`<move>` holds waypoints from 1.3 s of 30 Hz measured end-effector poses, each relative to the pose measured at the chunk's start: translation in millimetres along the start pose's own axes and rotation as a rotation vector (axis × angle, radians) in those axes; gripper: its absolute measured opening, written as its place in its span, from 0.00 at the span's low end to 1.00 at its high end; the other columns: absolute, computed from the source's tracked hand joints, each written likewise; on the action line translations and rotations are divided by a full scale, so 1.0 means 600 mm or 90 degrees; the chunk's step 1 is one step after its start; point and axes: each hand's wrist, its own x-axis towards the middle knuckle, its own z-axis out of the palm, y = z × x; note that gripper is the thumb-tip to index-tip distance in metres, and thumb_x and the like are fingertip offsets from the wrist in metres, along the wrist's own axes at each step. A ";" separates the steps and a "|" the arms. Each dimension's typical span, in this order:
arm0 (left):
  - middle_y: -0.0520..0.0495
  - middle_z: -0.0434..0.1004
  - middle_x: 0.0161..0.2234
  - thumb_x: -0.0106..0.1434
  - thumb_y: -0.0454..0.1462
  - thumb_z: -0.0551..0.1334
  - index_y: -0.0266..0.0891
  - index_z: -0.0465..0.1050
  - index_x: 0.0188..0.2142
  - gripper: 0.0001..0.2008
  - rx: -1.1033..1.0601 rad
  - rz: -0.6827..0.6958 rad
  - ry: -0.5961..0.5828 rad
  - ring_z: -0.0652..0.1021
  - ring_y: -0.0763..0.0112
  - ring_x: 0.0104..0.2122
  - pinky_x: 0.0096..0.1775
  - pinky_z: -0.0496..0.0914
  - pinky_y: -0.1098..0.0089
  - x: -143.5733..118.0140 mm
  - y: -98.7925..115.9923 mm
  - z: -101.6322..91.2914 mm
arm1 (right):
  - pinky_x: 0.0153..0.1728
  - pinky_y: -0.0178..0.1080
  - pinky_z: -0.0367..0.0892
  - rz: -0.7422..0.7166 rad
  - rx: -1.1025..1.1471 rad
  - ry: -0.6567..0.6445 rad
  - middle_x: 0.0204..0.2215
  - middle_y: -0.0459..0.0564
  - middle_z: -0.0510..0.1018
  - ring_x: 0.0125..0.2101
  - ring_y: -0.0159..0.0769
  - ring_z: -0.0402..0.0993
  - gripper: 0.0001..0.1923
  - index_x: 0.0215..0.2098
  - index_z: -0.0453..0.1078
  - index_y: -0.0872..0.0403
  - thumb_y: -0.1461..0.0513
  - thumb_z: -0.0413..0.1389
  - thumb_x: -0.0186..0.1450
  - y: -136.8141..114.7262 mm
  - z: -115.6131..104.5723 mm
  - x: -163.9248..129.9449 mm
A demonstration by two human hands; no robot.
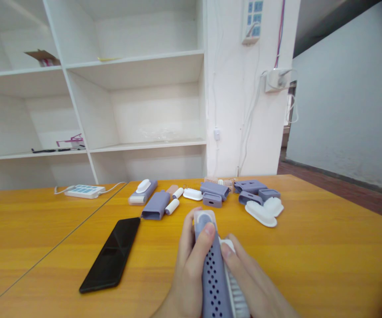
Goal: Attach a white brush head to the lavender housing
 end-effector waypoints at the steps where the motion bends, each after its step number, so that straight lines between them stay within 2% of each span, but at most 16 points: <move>1: 0.48 0.77 0.42 0.59 0.52 0.68 0.43 0.74 0.49 0.23 -0.004 0.003 -0.008 0.75 0.57 0.47 0.51 0.69 0.64 0.000 0.000 0.000 | 0.70 0.54 0.32 -0.008 -0.020 0.032 0.69 0.45 0.62 0.71 0.60 0.41 0.31 0.57 0.75 0.45 0.55 0.71 0.55 -0.002 0.004 -0.001; 4: 0.50 0.73 0.37 0.63 0.52 0.66 0.43 0.73 0.45 0.18 -0.004 -0.008 -0.030 0.73 0.65 0.39 0.43 0.70 0.67 0.002 0.002 0.002 | 0.70 0.53 0.41 -0.024 -0.065 0.121 0.66 0.45 0.68 0.69 0.60 0.49 0.25 0.52 0.78 0.44 0.54 0.70 0.56 -0.005 0.019 0.000; 8: 0.54 0.67 0.32 0.63 0.51 0.66 0.42 0.70 0.40 0.17 -0.024 -0.023 -0.059 0.69 0.70 0.33 0.38 0.68 0.69 0.003 0.003 0.004 | 0.69 0.51 0.47 -0.040 -0.055 0.159 0.62 0.46 0.73 0.69 0.61 0.48 0.28 0.49 0.78 0.44 0.52 0.74 0.51 -0.003 0.028 0.003; 11: 0.54 0.67 0.33 0.63 0.51 0.66 0.43 0.71 0.42 0.17 -0.022 -0.017 -0.056 0.69 0.69 0.34 0.41 0.68 0.68 0.001 -0.002 0.006 | 0.67 0.51 0.52 -0.004 -0.031 0.181 0.61 0.48 0.75 0.68 0.58 0.54 0.26 0.51 0.76 0.46 0.48 0.68 0.58 0.000 0.027 0.008; 13: 0.53 0.69 0.35 0.64 0.52 0.65 0.44 0.71 0.43 0.17 -0.021 -0.022 -0.049 0.70 0.68 0.37 0.45 0.68 0.68 0.000 -0.007 0.008 | 0.66 0.47 0.56 0.028 -0.014 0.210 0.61 0.48 0.75 0.67 0.54 0.57 0.25 0.53 0.74 0.47 0.46 0.65 0.62 0.002 0.026 0.014; 15: 0.52 0.71 0.39 0.64 0.52 0.64 0.44 0.71 0.46 0.18 -0.006 -0.022 -0.051 0.71 0.66 0.42 0.49 0.67 0.67 -0.001 -0.010 0.012 | 0.66 0.43 0.56 0.037 -0.012 0.244 0.61 0.49 0.74 0.67 0.52 0.57 0.24 0.52 0.75 0.46 0.46 0.66 0.61 0.005 0.024 0.021; 18: 0.52 0.71 0.40 0.65 0.52 0.64 0.44 0.70 0.48 0.19 0.017 -0.023 -0.060 0.71 0.64 0.44 0.53 0.66 0.66 -0.004 -0.012 0.018 | 0.64 0.45 0.57 0.021 -0.028 0.263 0.59 0.52 0.76 0.64 0.53 0.61 0.23 0.49 0.75 0.47 0.45 0.66 0.61 0.006 0.020 0.033; 20: 0.52 0.70 0.40 0.65 0.52 0.63 0.45 0.69 0.48 0.18 0.015 -0.034 -0.072 0.71 0.63 0.44 0.53 0.66 0.64 -0.006 -0.011 0.021 | 0.59 0.45 0.64 0.007 -0.046 0.256 0.54 0.53 0.79 0.59 0.54 0.66 0.23 0.48 0.75 0.48 0.43 0.63 0.63 0.002 0.020 0.039; 23: 0.51 0.70 0.43 0.67 0.51 0.61 0.45 0.68 0.50 0.18 0.021 -0.034 -0.067 0.70 0.61 0.49 0.55 0.64 0.63 -0.007 -0.010 0.024 | 0.49 0.43 0.70 -0.022 -0.087 0.241 0.45 0.52 0.82 0.51 0.52 0.73 0.21 0.44 0.75 0.48 0.42 0.59 0.65 -0.009 0.023 0.046; 25: 0.51 0.70 0.43 0.68 0.51 0.61 0.45 0.68 0.48 0.16 0.037 -0.021 -0.065 0.70 0.62 0.49 0.55 0.64 0.63 -0.006 -0.010 0.026 | 0.42 0.41 0.70 -0.034 -0.106 0.234 0.40 0.52 0.82 0.46 0.51 0.74 0.21 0.41 0.74 0.48 0.41 0.57 0.66 -0.016 0.025 0.049; 28: 0.53 0.70 0.39 0.69 0.51 0.60 0.44 0.68 0.43 0.14 0.059 0.018 -0.073 0.71 0.65 0.44 0.51 0.66 0.65 -0.005 -0.014 0.028 | 0.38 0.40 0.67 -0.041 -0.124 0.222 0.36 0.51 0.80 0.39 0.47 0.73 0.21 0.37 0.71 0.49 0.42 0.52 0.69 -0.025 0.026 0.053; 32: 0.51 0.71 0.40 0.69 0.50 0.60 0.44 0.69 0.45 0.14 0.058 0.037 -0.059 0.72 0.62 0.46 0.52 0.66 0.64 -0.002 -0.018 0.031 | 0.34 0.39 0.62 -0.056 -0.158 0.196 0.28 0.45 0.72 0.31 0.40 0.68 0.21 0.31 0.64 0.49 0.45 0.47 0.73 -0.031 0.026 0.059; 37: 0.50 0.70 0.45 0.69 0.50 0.59 0.43 0.67 0.48 0.16 0.051 0.025 -0.060 0.70 0.61 0.50 0.57 0.62 0.61 -0.002 -0.014 0.032 | 0.31 0.39 0.59 -0.065 -0.182 0.168 0.26 0.43 0.68 0.29 0.38 0.65 0.21 0.30 0.60 0.49 0.47 0.44 0.75 -0.036 0.028 0.058; 39: 0.51 0.69 0.42 0.69 0.50 0.60 0.43 0.67 0.46 0.15 0.040 0.011 -0.061 0.70 0.64 0.47 0.54 0.65 0.63 -0.002 -0.012 0.031 | 0.31 0.39 0.60 -0.064 -0.187 0.166 0.26 0.43 0.68 0.28 0.38 0.65 0.21 0.30 0.61 0.48 0.47 0.44 0.75 -0.038 0.030 0.054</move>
